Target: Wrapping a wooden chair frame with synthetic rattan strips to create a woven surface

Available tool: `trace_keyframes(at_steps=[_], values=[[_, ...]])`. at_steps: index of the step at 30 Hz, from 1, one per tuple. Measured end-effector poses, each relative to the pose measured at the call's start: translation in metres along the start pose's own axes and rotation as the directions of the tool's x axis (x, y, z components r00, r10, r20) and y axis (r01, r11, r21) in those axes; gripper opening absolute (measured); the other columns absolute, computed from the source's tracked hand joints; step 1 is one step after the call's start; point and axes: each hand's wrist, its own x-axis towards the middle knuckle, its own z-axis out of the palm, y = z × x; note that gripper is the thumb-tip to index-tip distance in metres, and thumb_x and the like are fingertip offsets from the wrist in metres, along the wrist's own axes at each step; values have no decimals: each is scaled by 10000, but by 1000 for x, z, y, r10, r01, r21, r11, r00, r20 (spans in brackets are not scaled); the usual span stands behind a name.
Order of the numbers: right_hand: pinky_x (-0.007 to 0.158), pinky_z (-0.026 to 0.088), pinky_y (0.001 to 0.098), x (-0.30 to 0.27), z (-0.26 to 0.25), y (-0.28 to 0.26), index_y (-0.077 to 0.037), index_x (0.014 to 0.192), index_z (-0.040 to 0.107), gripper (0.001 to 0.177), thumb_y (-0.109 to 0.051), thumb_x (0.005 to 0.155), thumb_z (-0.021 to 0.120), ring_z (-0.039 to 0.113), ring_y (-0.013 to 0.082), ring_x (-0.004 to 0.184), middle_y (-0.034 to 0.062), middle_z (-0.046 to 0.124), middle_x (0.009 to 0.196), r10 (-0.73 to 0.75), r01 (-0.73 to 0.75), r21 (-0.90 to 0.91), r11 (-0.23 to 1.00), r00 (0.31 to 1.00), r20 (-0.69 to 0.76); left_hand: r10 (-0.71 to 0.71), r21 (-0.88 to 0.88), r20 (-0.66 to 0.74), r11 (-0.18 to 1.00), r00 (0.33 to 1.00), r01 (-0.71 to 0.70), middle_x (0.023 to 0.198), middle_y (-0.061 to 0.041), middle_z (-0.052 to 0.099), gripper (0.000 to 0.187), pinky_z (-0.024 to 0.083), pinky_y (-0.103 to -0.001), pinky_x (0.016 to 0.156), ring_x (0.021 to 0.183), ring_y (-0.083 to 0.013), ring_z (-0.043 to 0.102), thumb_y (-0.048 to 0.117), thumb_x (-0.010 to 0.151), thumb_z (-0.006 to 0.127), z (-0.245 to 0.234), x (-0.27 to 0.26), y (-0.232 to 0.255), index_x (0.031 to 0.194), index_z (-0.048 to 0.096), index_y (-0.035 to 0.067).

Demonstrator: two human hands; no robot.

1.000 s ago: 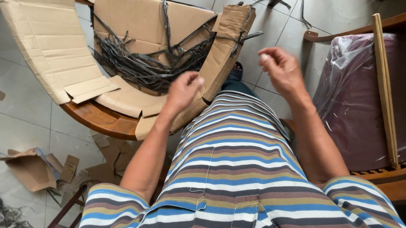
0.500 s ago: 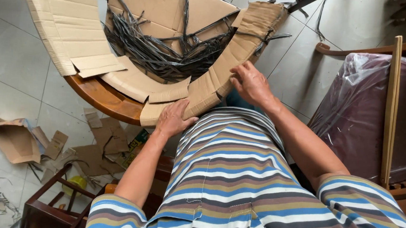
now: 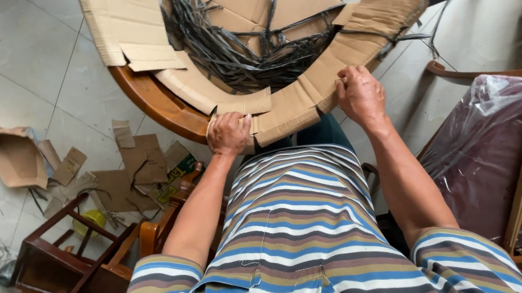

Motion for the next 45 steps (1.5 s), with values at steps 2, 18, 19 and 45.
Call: trace_keyframes(at_steps=[2,18,19,45], values=[[801,589,515,8,8,-17,-255,1180,693,244,-400,987,656,719,372,954,55,650,1046,-18,18,-4,1000,999,40,-22,-19,3,1000,1000,22,766,82,658,290,539,-357,710,759,-171,699,577,891,651,-14,2,9,885,699,291],[853,600,424,189,275,-90,-93,999,730,197,-257,941,637,689,315,1104,108,695,1050,-549,587,79,806,691,470,-61,-19,-67,998,996,60,772,21,582,306,519,-352,700,746,-209,638,491,835,616,-21,5,16,953,692,219],[853,600,424,194,285,-92,-93,999,730,197,-257,941,637,689,315,1104,108,695,1050,-555,593,83,801,682,476,-72,-16,-67,997,995,71,772,21,582,306,519,-352,700,746,-209,638,491,835,616,-21,6,15,953,692,219],[677,548,309,55,27,-161,-109,1284,645,394,52,924,635,690,185,746,82,704,853,-288,349,732,584,933,-215,-23,-118,-62,993,998,15,743,6,601,272,517,-389,714,739,-250,651,460,769,642,-28,4,21,895,669,220]])
